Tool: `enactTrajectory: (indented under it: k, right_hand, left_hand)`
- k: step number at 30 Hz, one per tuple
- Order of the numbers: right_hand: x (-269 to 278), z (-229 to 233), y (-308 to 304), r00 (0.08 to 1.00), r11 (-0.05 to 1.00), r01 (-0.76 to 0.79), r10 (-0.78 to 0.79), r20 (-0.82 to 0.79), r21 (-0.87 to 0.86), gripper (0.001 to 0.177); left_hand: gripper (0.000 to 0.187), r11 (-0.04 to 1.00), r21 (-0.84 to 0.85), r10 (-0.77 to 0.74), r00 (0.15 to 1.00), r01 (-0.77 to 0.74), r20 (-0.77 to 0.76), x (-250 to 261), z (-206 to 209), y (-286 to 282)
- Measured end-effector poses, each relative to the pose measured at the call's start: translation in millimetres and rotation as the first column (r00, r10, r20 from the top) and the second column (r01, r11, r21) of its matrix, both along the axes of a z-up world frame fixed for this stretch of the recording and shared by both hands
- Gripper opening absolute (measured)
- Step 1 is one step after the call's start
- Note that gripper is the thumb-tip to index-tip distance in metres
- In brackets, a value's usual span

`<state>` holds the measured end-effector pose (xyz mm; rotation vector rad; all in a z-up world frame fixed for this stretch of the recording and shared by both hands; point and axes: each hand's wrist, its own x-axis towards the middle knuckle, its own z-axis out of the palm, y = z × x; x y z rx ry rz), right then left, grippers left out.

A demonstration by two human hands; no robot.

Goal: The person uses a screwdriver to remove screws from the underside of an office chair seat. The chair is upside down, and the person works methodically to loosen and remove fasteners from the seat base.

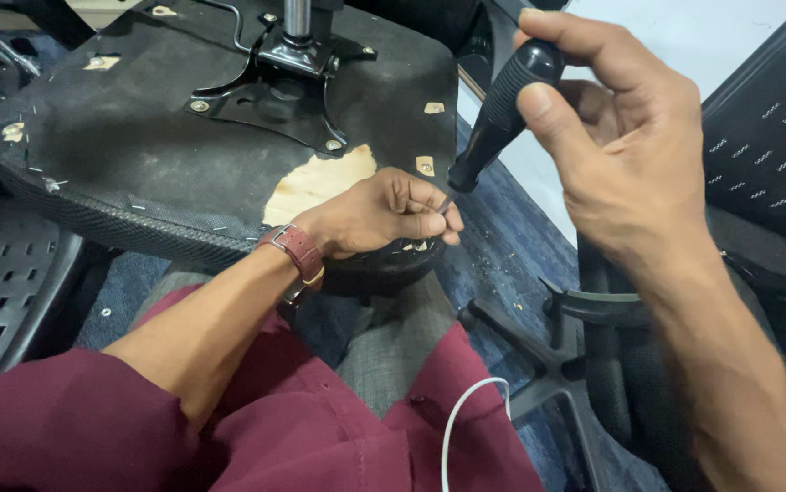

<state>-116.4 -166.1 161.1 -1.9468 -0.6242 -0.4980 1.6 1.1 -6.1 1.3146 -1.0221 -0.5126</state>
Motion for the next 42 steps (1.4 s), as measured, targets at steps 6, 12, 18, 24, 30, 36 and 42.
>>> enactTrajectory:
  k: [6,12,18,24,30,36,42]
  right_hand:
    - [-1,-5,4,0.857,0.828,0.498,-0.426,0.290,-0.257,0.032]
    - [3,-4,-4,0.987,0.987,0.150,-0.153,-0.048,-0.049,0.045]
    - [7,-10,-8,0.909,0.913,0.352,-0.282,0.306,-0.206,0.046]
    - [-1,-14,-6,0.990,0.991,0.132,-0.131,0.046,-0.024,0.045]
    - [2,-18,3,0.942,0.939,0.302,-0.269,0.200,-0.163,0.047]
    - [4,-24,-1,0.964,0.972,0.203,-0.177,0.198,-0.118,0.050]
    - [5,-28,4,0.971,0.971,0.228,-0.221,0.096,-0.068,0.058]
  left_hand:
    - [0.020,0.998,0.044,0.044,0.999,-0.045,0.026,-1,1,-2]
    - [0.020,1.000,-0.015,0.013,0.999,-0.013,-0.029,0,-1,-2]
    - [0.023,1.000,0.009,0.003,0.999,-0.004,0.036,0,3,0]
    - [0.019,0.999,0.013,0.041,0.997,-0.040,-0.061,-2,-1,-6]
    - [0.018,1.000,-0.003,0.001,0.991,-0.002,-0.137,-1,-6,-3]
    - [0.020,1.000,-0.020,0.016,0.997,-0.018,-0.079,4,-9,-6]
    - [0.023,0.999,-0.053,-0.011,0.994,0.005,-0.109,7,-15,-6]
